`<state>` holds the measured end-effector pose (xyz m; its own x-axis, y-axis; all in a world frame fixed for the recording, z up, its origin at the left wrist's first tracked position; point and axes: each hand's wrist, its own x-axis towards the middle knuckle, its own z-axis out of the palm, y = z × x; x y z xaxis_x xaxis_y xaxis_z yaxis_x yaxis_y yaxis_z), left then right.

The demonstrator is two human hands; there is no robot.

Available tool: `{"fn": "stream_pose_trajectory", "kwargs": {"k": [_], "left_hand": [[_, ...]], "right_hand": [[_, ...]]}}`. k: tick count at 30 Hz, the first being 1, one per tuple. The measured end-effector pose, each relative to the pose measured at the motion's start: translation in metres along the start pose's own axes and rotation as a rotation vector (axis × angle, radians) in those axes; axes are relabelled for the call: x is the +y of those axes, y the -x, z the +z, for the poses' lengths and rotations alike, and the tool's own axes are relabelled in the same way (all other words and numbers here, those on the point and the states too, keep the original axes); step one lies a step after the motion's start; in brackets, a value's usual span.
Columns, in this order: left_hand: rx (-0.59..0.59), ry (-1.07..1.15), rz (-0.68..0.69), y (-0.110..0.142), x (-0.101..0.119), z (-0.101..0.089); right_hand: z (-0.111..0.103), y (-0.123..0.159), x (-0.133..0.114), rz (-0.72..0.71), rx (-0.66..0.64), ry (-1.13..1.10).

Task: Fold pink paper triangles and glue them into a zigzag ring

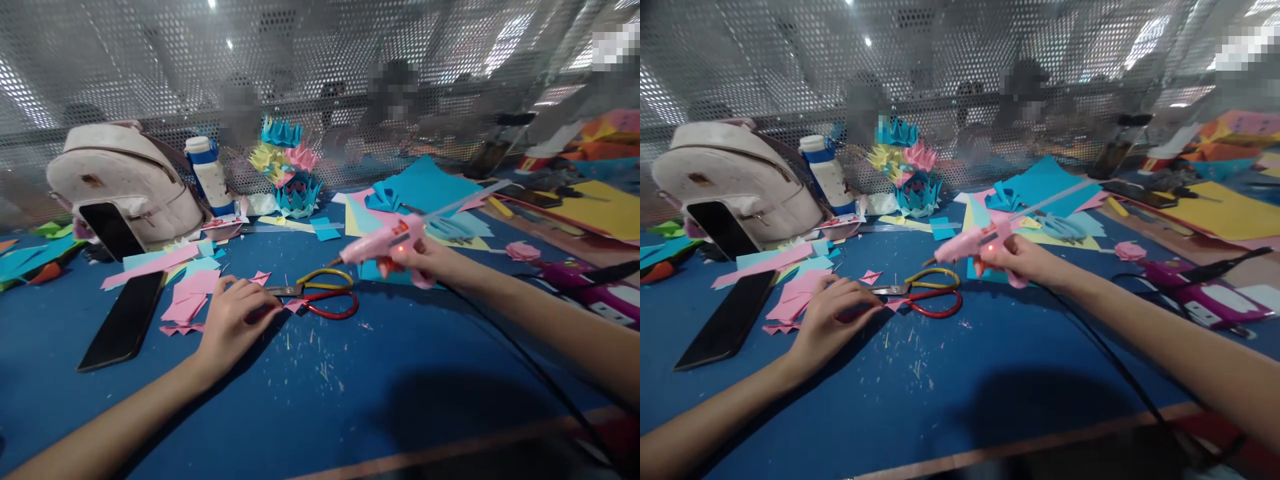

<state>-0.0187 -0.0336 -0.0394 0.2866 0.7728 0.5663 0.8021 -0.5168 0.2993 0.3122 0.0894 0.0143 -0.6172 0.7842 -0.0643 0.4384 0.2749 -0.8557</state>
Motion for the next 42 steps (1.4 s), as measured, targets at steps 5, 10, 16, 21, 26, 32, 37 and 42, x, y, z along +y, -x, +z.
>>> {"fn": "stream_pose_trajectory", "kwargs": {"k": [5,10,16,21,26,32,37,42], "left_hand": [[-0.007,-0.004,-0.002,-0.001,0.004,-0.001],[0.010,-0.015,0.029,-0.001,0.009,-0.001],[0.019,-0.017,0.082,-0.001,0.011,-0.002],[0.025,-0.027,0.092,0.000,0.012,-0.002],[0.033,-0.037,0.098,0.001,0.014,-0.001],[0.058,-0.044,0.131,0.002,0.017,-0.003],[0.091,-0.026,0.160,0.002,0.017,-0.003],[0.100,-0.014,0.161,0.002,0.018,-0.002]], "right_hand": [[0.031,-0.001,0.002,0.003,-0.219,-0.108],[0.043,0.001,0.003,0.042,-0.198,-0.013],[0.043,0.005,0.004,0.049,-0.169,0.020],[0.044,0.005,0.009,0.027,-0.155,0.003],[0.047,0.005,0.013,0.016,-0.139,-0.016],[0.049,0.005,0.016,-0.064,-0.139,-0.053],[0.047,0.003,0.021,-0.082,-0.125,-0.061],[0.046,0.002,0.021,-0.096,-0.113,-0.061]]}}
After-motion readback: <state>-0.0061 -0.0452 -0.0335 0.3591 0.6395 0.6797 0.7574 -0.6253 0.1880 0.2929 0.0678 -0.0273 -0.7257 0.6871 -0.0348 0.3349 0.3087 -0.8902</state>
